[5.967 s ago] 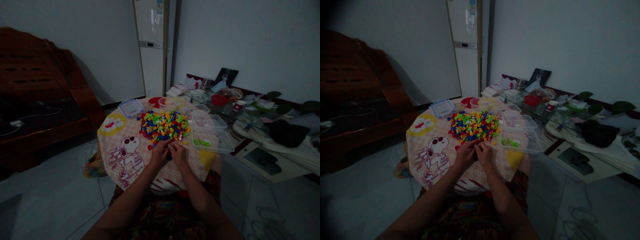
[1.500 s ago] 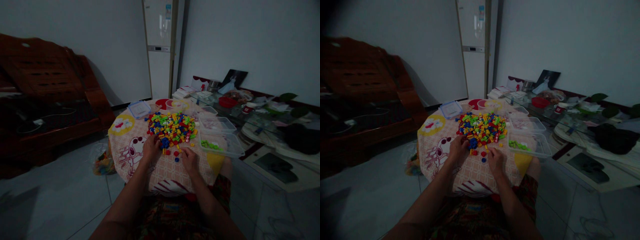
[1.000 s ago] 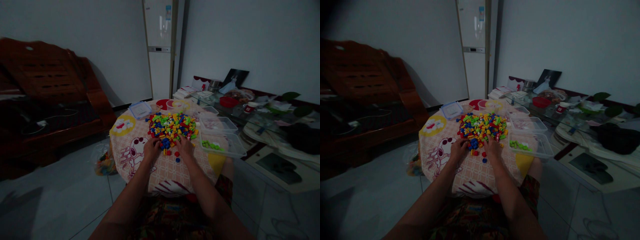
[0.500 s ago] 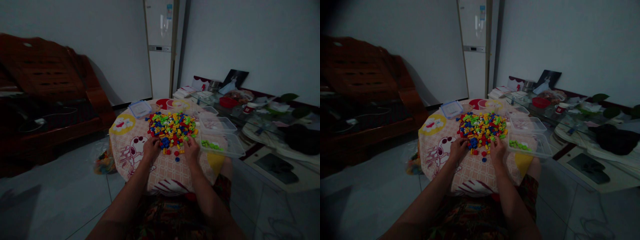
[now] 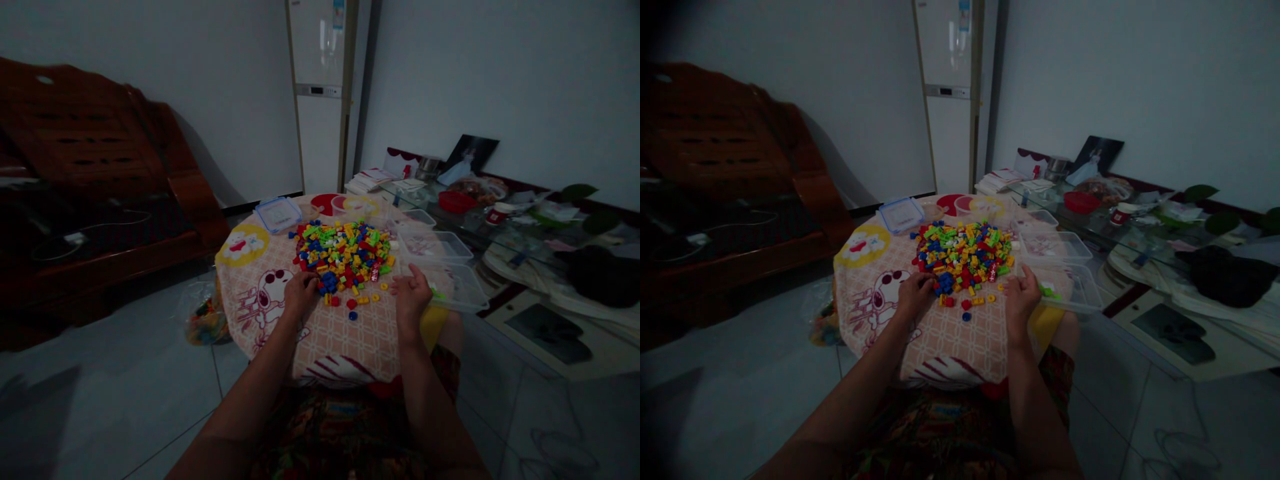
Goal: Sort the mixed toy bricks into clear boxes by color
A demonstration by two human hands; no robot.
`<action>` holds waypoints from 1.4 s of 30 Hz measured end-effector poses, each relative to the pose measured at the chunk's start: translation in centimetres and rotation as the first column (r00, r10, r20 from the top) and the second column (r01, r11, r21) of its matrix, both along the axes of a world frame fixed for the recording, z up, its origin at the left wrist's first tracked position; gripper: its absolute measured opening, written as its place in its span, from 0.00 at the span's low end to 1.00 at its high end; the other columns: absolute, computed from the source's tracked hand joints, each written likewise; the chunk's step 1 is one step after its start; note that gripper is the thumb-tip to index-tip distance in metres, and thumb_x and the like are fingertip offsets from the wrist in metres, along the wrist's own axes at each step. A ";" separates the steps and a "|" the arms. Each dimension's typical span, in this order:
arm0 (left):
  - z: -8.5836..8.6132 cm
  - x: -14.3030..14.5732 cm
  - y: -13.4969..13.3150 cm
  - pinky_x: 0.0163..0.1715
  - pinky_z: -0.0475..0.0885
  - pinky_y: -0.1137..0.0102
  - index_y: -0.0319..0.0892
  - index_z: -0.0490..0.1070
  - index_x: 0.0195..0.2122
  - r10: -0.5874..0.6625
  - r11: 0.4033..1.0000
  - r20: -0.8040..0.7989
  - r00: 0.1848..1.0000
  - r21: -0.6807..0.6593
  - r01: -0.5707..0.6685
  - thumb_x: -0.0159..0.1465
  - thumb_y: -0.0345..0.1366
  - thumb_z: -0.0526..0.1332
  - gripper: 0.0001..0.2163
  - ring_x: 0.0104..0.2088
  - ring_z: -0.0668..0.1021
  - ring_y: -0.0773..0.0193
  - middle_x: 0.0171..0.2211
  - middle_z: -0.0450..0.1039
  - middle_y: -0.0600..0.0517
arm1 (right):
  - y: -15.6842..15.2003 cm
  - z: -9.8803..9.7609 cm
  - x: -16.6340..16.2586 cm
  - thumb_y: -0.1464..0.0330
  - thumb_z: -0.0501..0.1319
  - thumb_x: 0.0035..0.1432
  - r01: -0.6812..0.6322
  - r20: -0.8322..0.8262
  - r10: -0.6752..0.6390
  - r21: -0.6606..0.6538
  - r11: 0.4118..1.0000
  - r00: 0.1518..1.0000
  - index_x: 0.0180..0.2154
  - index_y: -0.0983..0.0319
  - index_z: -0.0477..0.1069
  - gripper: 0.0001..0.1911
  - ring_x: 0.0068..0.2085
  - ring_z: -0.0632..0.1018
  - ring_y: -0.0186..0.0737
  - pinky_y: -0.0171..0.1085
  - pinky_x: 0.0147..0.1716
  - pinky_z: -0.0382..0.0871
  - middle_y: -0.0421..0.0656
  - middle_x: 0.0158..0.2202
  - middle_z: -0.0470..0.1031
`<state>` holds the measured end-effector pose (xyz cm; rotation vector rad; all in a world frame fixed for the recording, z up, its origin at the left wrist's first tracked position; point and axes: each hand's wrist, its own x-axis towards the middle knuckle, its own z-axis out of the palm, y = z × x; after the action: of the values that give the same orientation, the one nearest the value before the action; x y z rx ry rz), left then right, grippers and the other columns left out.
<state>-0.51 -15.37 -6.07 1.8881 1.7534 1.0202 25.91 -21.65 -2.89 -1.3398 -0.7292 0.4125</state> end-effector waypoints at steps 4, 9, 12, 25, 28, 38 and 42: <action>0.1 0.0 -0.1 0.50 0.74 0.63 0.45 0.83 0.44 0.002 1.000 0.008 1.000 -0.009 -0.002 0.66 0.35 0.61 0.12 0.48 0.83 0.55 0.48 0.84 0.47 | 0.3 -1.4 -2.3 0.58 0.57 0.56 -0.159 0.177 0.185 -0.153 0.975 0.967 0.44 0.66 0.82 0.24 0.29 0.78 0.42 0.37 0.27 0.71 0.46 0.30 0.81; 0.0 0.1 -0.1 0.51 0.74 0.63 0.45 0.83 0.43 0.001 1.000 0.031 1.000 -0.007 -0.001 0.66 0.35 0.61 0.12 0.48 0.83 0.55 0.48 0.84 0.48 | 0.8 -1.0 -5.2 0.66 0.56 0.63 -0.262 0.476 0.419 -0.362 0.894 0.773 0.44 0.61 0.83 0.17 0.41 0.83 0.45 0.38 0.44 0.75 0.47 0.42 0.86; 0.0 0.1 -0.1 0.51 0.74 0.63 0.45 0.84 0.43 -0.002 1.000 0.036 0.999 0.003 0.002 0.65 0.35 0.60 0.12 0.48 0.83 0.55 0.48 0.84 0.48 | 1.0 0.2 -6.5 0.67 0.56 0.68 -0.182 0.628 0.532 -0.535 0.825 0.568 0.52 0.56 0.81 0.18 0.47 0.83 0.44 0.37 0.48 0.72 0.47 0.47 0.85; -0.1 0.0 0.0 0.51 0.74 0.63 0.46 0.84 0.43 0.000 1.000 0.035 0.999 -0.008 0.000 0.65 0.35 0.60 0.12 0.48 0.82 0.55 0.48 0.84 0.48 | 1.5 -0.2 -7.7 0.66 0.54 0.73 0.001 0.703 0.626 -0.665 0.747 0.337 0.56 0.57 0.74 0.16 0.45 0.83 0.44 0.35 0.40 0.66 0.48 0.44 0.84; -0.2 0.0 0.0 0.52 0.74 0.63 0.45 0.83 0.44 -0.010 1.000 0.043 0.999 0.007 0.009 0.65 0.35 0.60 0.12 0.49 0.82 0.55 0.48 0.84 0.47 | 1.1 -0.7 -7.4 0.64 0.57 0.72 -0.024 0.707 0.588 -0.631 0.775 0.393 0.55 0.56 0.75 0.15 0.46 0.82 0.42 0.34 0.40 0.65 0.46 0.45 0.84; -0.2 -0.1 0.0 0.52 0.74 0.63 0.46 0.84 0.42 -0.015 1.000 0.052 0.999 0.008 0.014 0.64 0.35 0.60 0.12 0.48 0.82 0.56 0.48 0.84 0.49 | 0.9 -1.9 -5.1 0.65 0.58 0.62 -0.084 0.554 0.245 -0.299 0.950 0.796 0.49 0.63 0.79 0.18 0.31 0.75 0.41 0.36 0.36 0.66 0.41 0.27 0.77; -0.1 0.0 0.0 0.52 0.74 0.63 0.45 0.84 0.43 -0.005 1.000 0.050 0.999 0.001 0.005 0.65 0.35 0.60 0.12 0.48 0.83 0.55 0.47 0.84 0.48 | 0.7 -1.1 -2.4 0.61 0.59 0.59 -0.044 0.395 0.102 -0.155 0.987 0.913 0.48 0.66 0.79 0.21 0.25 0.71 0.39 0.36 0.30 0.65 0.37 0.23 0.71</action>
<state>-0.53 -15.37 -6.14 1.8509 1.7195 1.0568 23.47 -20.97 -4.03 -1.5586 -1.1118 0.2513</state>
